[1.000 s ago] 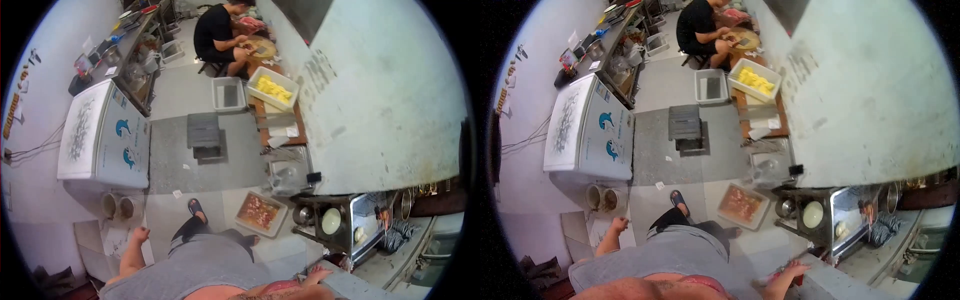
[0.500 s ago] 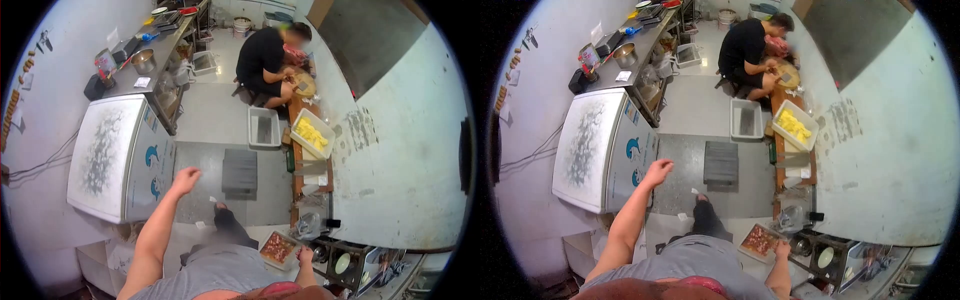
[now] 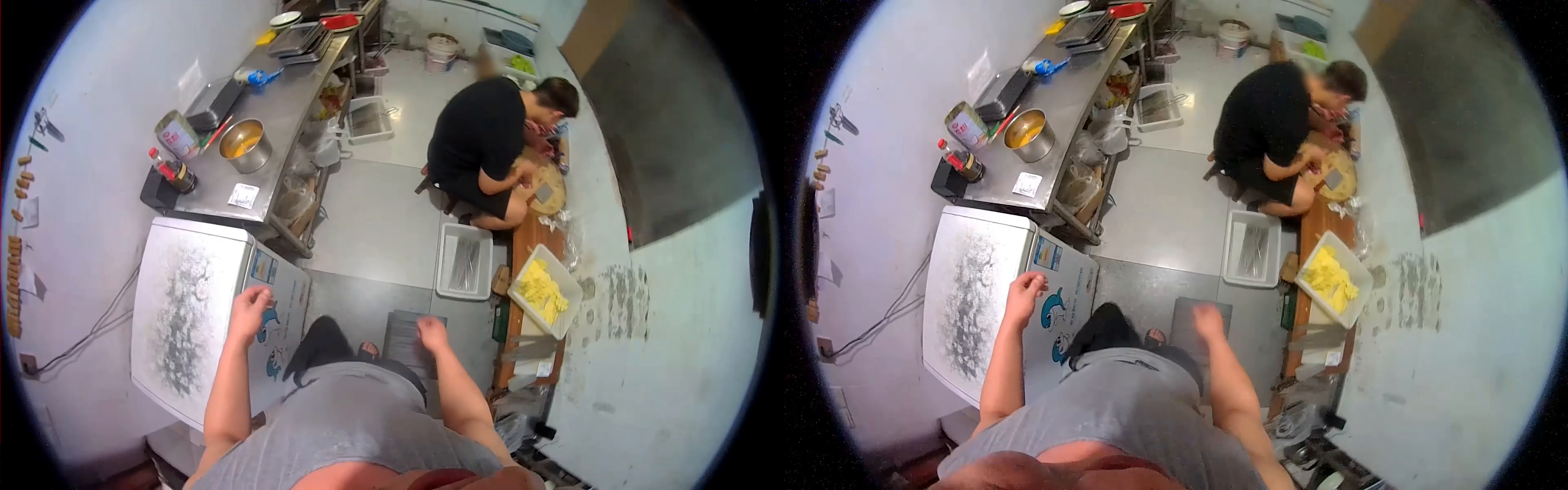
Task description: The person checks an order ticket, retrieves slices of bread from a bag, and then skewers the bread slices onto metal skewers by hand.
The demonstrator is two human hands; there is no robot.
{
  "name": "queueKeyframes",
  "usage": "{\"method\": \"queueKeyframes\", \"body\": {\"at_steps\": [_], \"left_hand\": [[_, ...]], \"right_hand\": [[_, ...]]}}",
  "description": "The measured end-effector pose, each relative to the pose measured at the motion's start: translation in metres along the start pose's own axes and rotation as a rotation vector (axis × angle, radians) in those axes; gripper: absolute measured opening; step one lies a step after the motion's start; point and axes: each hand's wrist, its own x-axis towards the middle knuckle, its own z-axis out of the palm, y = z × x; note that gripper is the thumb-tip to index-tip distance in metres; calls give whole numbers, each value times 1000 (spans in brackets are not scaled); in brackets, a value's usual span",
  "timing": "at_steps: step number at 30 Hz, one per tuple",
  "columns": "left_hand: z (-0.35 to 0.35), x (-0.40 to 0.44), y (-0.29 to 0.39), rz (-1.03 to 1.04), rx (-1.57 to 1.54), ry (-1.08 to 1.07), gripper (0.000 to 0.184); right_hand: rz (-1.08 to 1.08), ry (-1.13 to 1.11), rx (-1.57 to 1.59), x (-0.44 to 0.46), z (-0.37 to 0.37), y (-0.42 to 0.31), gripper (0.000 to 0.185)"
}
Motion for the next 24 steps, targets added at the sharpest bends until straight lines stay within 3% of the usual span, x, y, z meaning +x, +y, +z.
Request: {"method": "queueKeyframes", "body": {"at_steps": [2, 4, 7, 10, 11, 13, 16, 20, 22, 24], "left_hand": [[14, 36, 6, -52, -51, 10, 25], [36, 80, 0, -116, -80, -33, 25], [69, 167, 15, -75, -51, -99, 25], [106, 290, 55, 45, -76, -116, 25], [118, 324, 92, -2, -88, -132, 25], [137, 385, 143, -42, -88, -181, 24], [180, 459, 217, 114, -157, -298, 23], [247, 543, 271, 182, -44, -503, 22], [283, 580, 287, 95, 6, -559, 22], [313, 621, 304, 211, 109, -614, 23]], "right_hand": [[6, -96, 85, 84, -19, -89, 28], [99, -181, 536, 144, -33, -158, 24], [242, -149, 781, 217, -55, -236, 21], [197, -191, 584, 303, -62, -225, 22], [168, -187, 468, 324, -67, -217, 21], [321, -195, 77, 366, -69, -161, 22], [576, -87, 336, 397, -100, -184, 23], [556, 55, 851, 446, -129, -234, 23], [470, 49, 1057, 487, -149, -254, 22], [380, 67, 1124, 541, -178, -284, 26]]}}
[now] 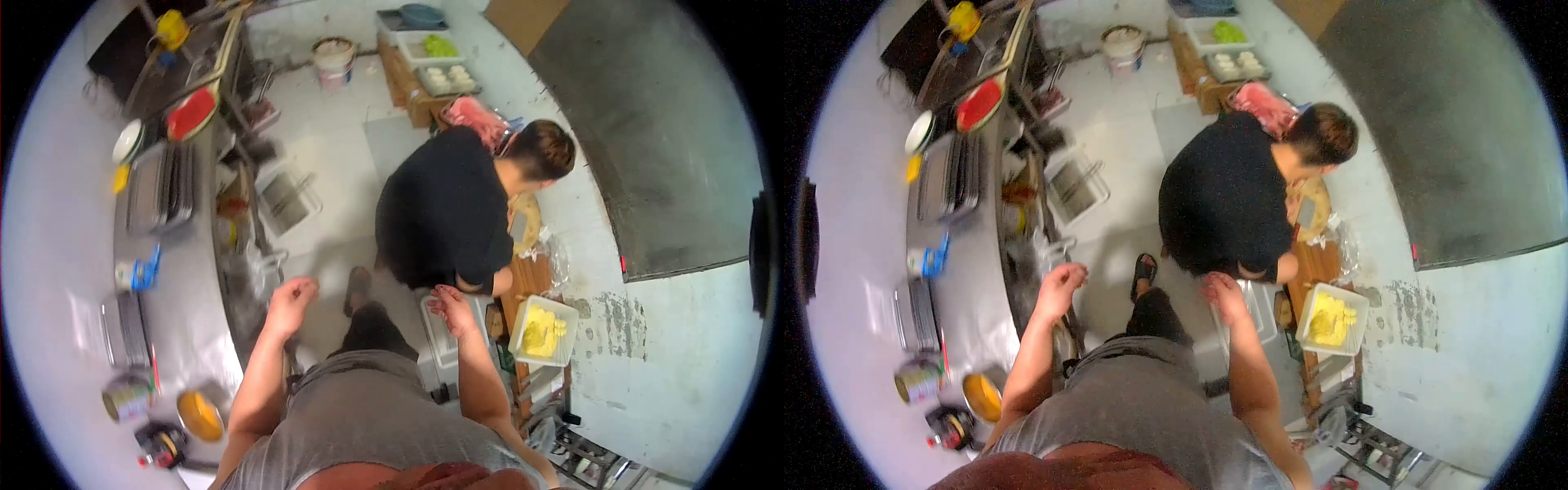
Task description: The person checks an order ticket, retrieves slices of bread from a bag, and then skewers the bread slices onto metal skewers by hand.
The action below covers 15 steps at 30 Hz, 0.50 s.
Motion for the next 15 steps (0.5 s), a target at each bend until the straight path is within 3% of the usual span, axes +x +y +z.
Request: {"method": "queueKeyframes", "body": {"at_steps": [4, 6, 9, 10, 12, 13, 15], "left_hand": [[-25, 125, 25, -82, 29, -62, 19], [-33, 183, 42, -97, -12, 21, 17], [-60, 267, 55, -73, -24, -20, 17], [-77, 303, 33, -54, 54, -43, 20], [-86, 350, 24, -118, 296, 66, 27], [-100, 383, -6, -87, 415, 30, 33], [-103, 420, -22, -242, 573, -81, 33]], "right_hand": [[-194, -49, -12, 103, 58, -122, 34], [-243, -54, -39, 146, 77, -168, 34], [-282, 17, 31, 206, 84, -199, 36], [-328, 184, -205, 222, 79, -200, 39], [-278, 196, 263, 221, 72, -206, 38], [-285, 222, 249, 230, 67, -212, 36], [-265, 285, 236, 235, 68, -204, 34]]}}
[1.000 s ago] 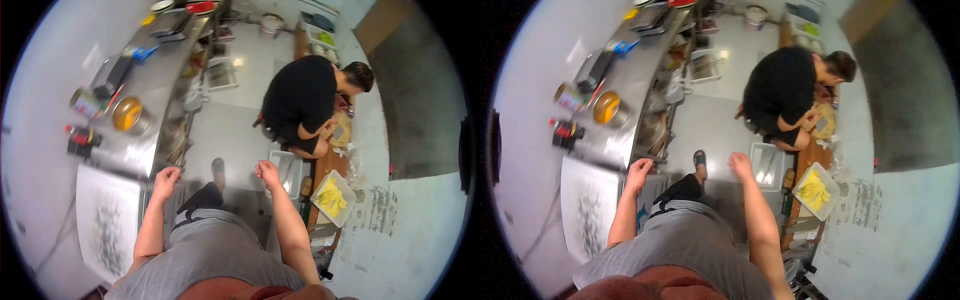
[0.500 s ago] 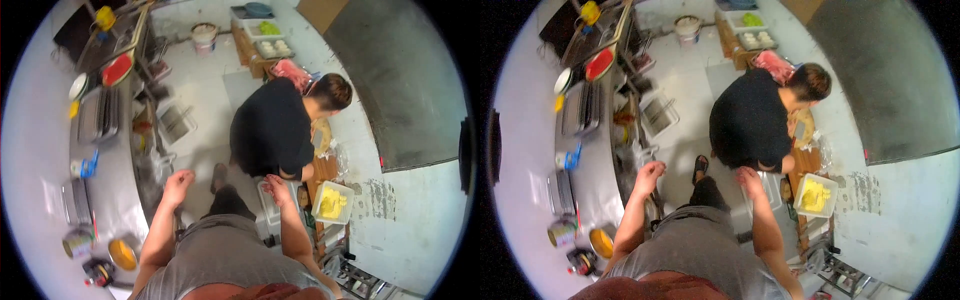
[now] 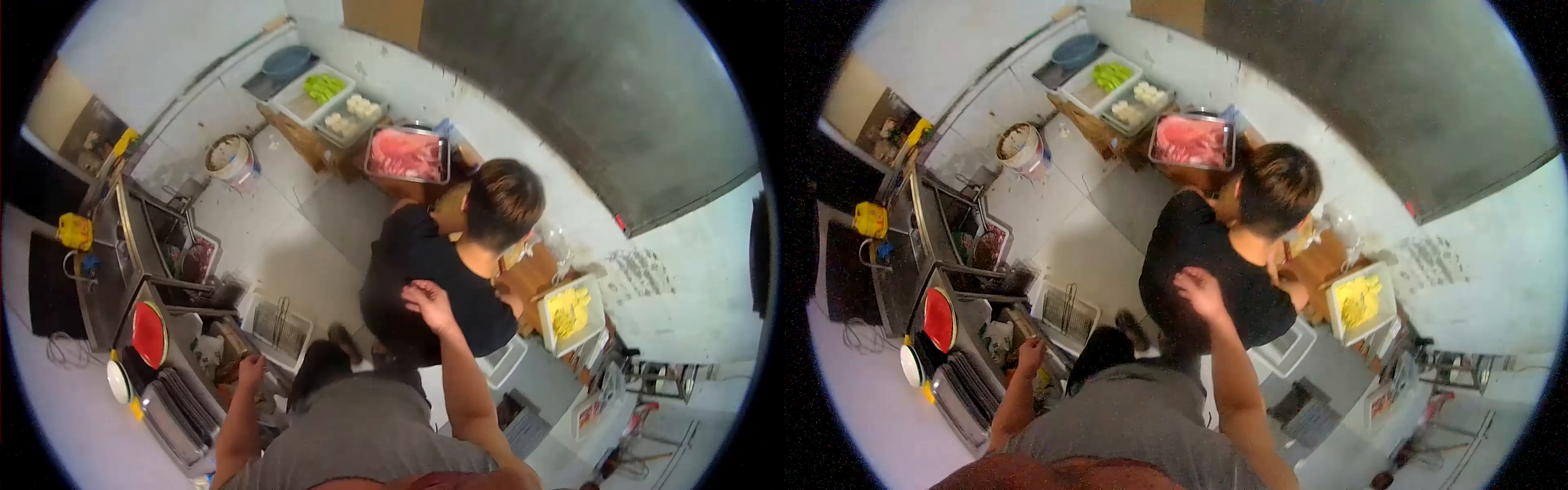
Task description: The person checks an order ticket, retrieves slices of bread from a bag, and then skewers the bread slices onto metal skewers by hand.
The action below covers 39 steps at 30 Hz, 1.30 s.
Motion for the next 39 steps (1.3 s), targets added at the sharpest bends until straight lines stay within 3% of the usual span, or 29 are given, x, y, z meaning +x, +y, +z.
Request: {"method": "queueKeyframes", "body": {"at_steps": [3, 4, 5, 7, 8, 11, 13, 15, 16, 19, 24, 28, 31, 34, 37, 39], "left_hand": [[-9, 77, -18, -39, 196, -165, 32], [-13, 103, -21, -17, 239, -222, 32], [-18, 129, 1, -56, 165, -243, 31], [-24, 166, 44, -139, 18, -303, 31], [-29, 215, 53, -94, 8, -315, 29], [-62, 318, 53, -41, -55, -300, 24], [-85, 365, 103, -30, -200, -116, 23], [-114, 400, 163, -7, -309, -231, 25], [-119, 390, 215, -22, -268, -101, 28], [-125, 454, 247, 70, -57, -179, 32], [-108, 487, 309, 161, 27, -265, 32], [-104, 505, 338, 119, 109, -294, 30], [-99, 510, 380, 65, 178, -333, 29], [-96, 551, 405, 73, 268, -354, 28], [-79, 618, 441, 75, 232, -429, 26], [-57, 643, 483, 40, 275, -499, 27]], "right_hand": [[-174, 176, -146, -7, 27, 5, 33], [-133, 173, -177, -12, 42, 3, 33], [-195, 215, -258, -11, 61, 4, 32], [27, 115, -245, 6, 83, 4, 37], [21, 62, -196, 24, 97, 6, 35], [179, 160, -351, 80, 151, -15, 34], [248, 169, -472, 113, 177, -40, 41], [225, 204, -557, 150, 180, -36, 41], [286, 207, -476, 160, 186, -53, 40], [123, 342, -440, 198, 173, -30, 39], [212, 445, -356, 261, 166, -17, 35], [186, 445, -453, 339, 137, 17, 34], [233, 452, -393, 358, 134, -55, 41], [138, 590, -263, 392, 105, -35, 37], [318, 662, -186, 395, 100, -68, 36], [217, 863, -241, 402, 98, -29, 36]]}}
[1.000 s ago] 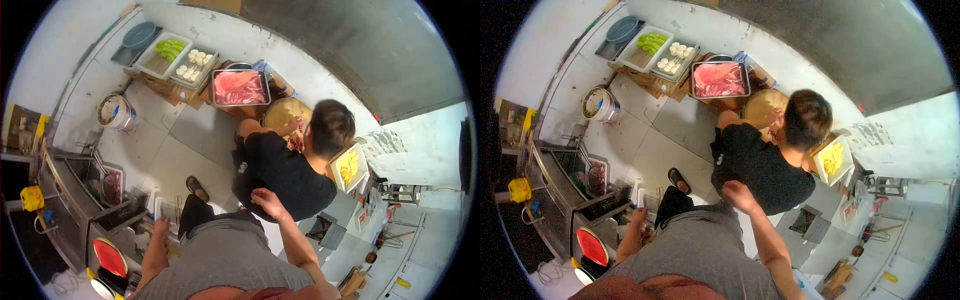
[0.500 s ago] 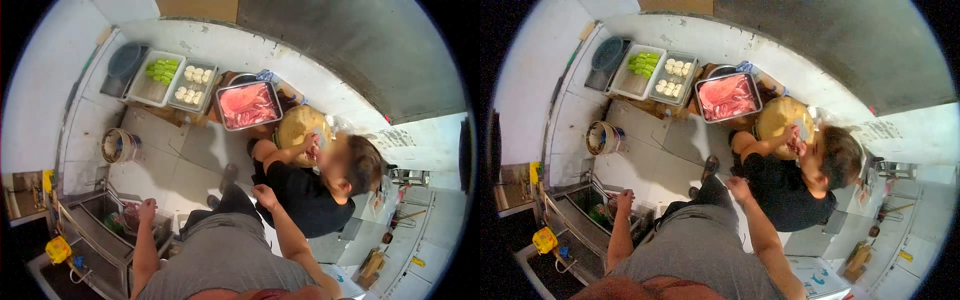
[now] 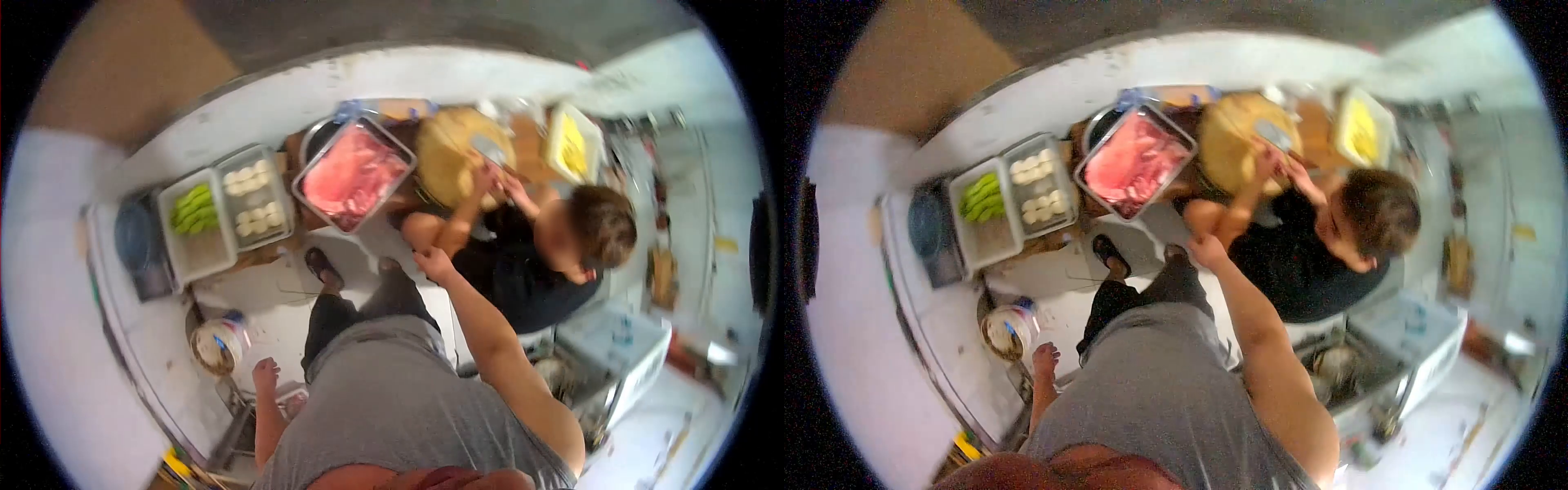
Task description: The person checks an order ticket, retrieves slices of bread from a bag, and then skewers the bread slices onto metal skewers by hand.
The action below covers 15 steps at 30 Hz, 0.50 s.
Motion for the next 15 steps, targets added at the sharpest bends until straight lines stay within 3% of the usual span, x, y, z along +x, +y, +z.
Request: {"method": "queueKeyframes", "body": {"at_steps": [4, 6, 8, 10, 11, 15], "left_hand": [[-26, 90, 96, 32, 82, -184, 26], [-41, 149, 133, 185, 139, -205, 25], [-39, 173, 201, 152, 156, -139, 22], [-37, 210, 247, 249, 124, -237, 21], [-18, 193, 283, 262, 107, -164, 22], [45, 178, 363, 352, 198, -290, 23]], "right_hand": [[256, 120, 62, -33, 9, -32, 40], [346, 193, 56, -48, 35, -16, 40], [353, 246, 54, -63, 56, -15, 40], [406, 241, 15, -69, 72, -7, 40], [428, 240, 24, -75, 75, -18, 40], [480, 237, 100, -72, 82, -27, 41]]}}
